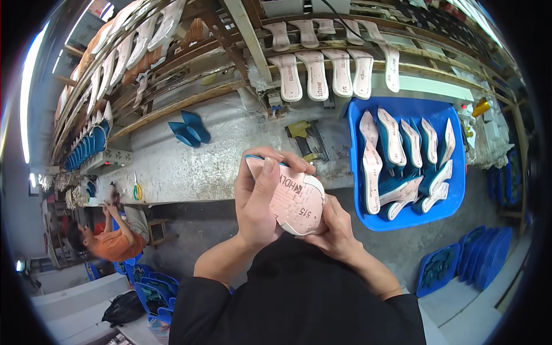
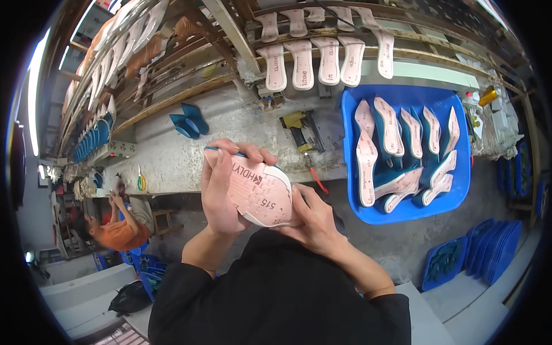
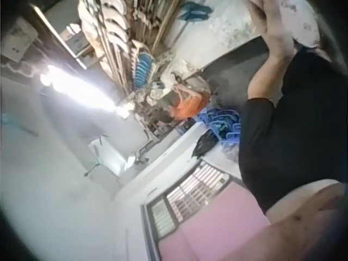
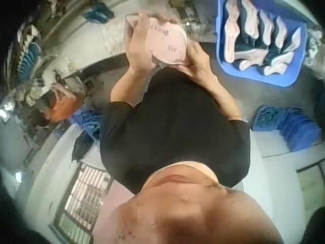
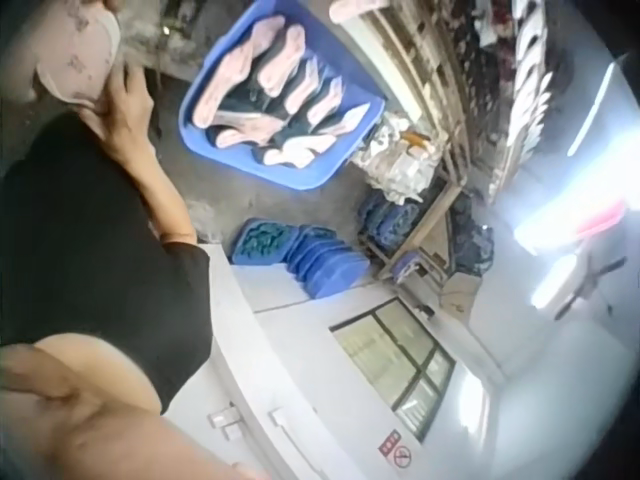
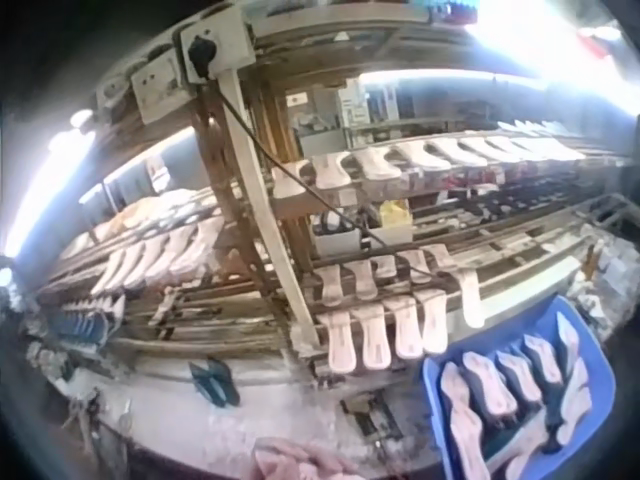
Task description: The person places a blue bin on the workbench, repeatedly aligns shoe insoles onto shoe lasts, fastens each insole with a pneumatic stapler, and places the assembled shoe lasts into the bin.
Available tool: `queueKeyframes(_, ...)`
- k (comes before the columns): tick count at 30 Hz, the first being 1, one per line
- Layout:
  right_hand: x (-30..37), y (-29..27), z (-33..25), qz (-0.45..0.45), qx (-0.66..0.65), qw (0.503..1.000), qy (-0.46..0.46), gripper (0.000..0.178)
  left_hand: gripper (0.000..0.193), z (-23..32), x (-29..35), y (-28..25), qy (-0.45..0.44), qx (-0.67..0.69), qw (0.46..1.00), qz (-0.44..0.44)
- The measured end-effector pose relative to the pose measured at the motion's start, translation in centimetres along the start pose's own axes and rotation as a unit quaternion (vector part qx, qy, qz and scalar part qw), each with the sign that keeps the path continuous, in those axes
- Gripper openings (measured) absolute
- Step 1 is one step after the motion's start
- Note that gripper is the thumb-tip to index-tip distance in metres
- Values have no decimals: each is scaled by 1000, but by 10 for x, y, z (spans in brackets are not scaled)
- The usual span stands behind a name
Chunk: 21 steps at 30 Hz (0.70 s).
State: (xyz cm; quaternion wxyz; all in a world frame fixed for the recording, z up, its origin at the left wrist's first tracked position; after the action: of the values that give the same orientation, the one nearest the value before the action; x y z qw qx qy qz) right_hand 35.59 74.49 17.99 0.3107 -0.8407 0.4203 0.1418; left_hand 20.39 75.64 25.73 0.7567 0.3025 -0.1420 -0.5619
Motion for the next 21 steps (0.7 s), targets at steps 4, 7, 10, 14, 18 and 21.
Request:
queueKeyframes(4, -8, 13, -2, -12, 16, 1000, 15, 94, 17, 5, -4, -16, -16, -22, 1000, 14)
queueKeyframes(7, -17, 24, 0, -19, 13, 999, 35, 94, 15, 7, -9, -31, -20, -19, 999, 25)
queueKeyframes(10, -24, 39, 8, -27, 15, 999, 41, 94, 13, 5, -17, -52, -25, 26, 998, 50)
queueKeyframes(14, -48, 69, 38, -126, 1, 987, 104, 103, 13, -15, -36, -126, -75, 35, 987, 139)
queueKeyframes(18, -45, 123, 196, -50, -301, 876, 372, 92, 12, -36, -38, -243, -138, 122, 947, 262)
queueKeyframes(21, -54, 148, 381, -67, 82, 941, 320, 102, 13, -47, -49, -293, -163, 152, 941, 256)
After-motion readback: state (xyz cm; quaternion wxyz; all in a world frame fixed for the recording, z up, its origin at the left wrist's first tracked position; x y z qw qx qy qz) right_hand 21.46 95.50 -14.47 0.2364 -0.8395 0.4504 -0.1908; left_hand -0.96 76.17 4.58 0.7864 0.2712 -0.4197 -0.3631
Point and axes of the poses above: each hand's wrist, its own x-axis away from the middle knuckle, its own y-axis out of the palm, z = x × y, the point moved 9 cm from there along -x, towards the middle knuckle, and after that the axes turned 1 degree about -y, right-handed, at the moved point
